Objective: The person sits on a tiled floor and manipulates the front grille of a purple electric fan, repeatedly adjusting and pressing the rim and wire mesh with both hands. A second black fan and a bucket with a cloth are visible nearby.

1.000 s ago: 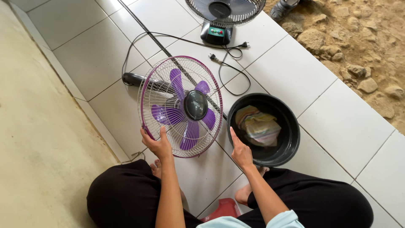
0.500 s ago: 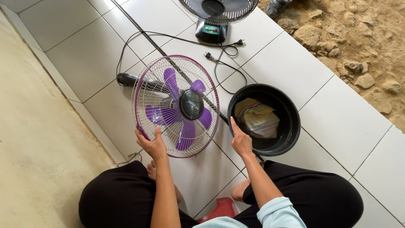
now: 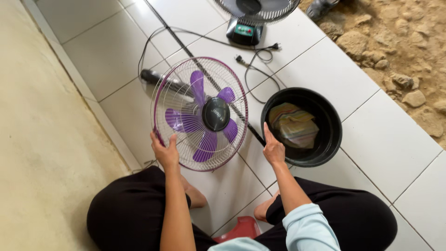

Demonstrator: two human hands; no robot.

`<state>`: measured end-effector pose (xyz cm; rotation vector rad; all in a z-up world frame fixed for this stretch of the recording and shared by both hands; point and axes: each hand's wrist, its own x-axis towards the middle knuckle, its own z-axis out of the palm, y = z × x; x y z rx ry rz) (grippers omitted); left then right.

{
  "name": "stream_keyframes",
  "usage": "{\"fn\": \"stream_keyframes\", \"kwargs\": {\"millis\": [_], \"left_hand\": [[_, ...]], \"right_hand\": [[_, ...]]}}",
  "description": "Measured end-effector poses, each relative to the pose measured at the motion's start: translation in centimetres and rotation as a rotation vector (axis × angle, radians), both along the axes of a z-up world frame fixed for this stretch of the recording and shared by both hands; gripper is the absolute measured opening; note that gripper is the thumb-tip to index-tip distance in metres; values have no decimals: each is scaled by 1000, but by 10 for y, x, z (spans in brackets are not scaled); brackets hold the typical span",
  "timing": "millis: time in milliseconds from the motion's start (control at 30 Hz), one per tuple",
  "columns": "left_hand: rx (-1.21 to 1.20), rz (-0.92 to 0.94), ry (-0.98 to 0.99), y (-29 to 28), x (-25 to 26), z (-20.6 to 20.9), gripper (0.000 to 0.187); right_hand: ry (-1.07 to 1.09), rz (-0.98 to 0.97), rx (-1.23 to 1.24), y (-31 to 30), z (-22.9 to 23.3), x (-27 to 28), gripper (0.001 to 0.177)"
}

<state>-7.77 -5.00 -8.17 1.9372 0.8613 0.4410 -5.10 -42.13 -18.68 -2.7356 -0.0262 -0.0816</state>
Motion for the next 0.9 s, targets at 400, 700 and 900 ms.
{"fn": "stream_keyframes", "kwargs": {"millis": [400, 700, 900], "left_hand": [[-98, 203, 56, -27, -24, -38, 117], [-342, 183, 106, -83, -53, -83, 130], [-428, 180, 176, -81, -45, -66, 120]], "right_hand": [[-222, 19, 30, 21, 31, 6, 96], [336, -316, 629, 97, -38, -11, 58], [880, -668, 1458, 112, -64, -6, 66]]}}
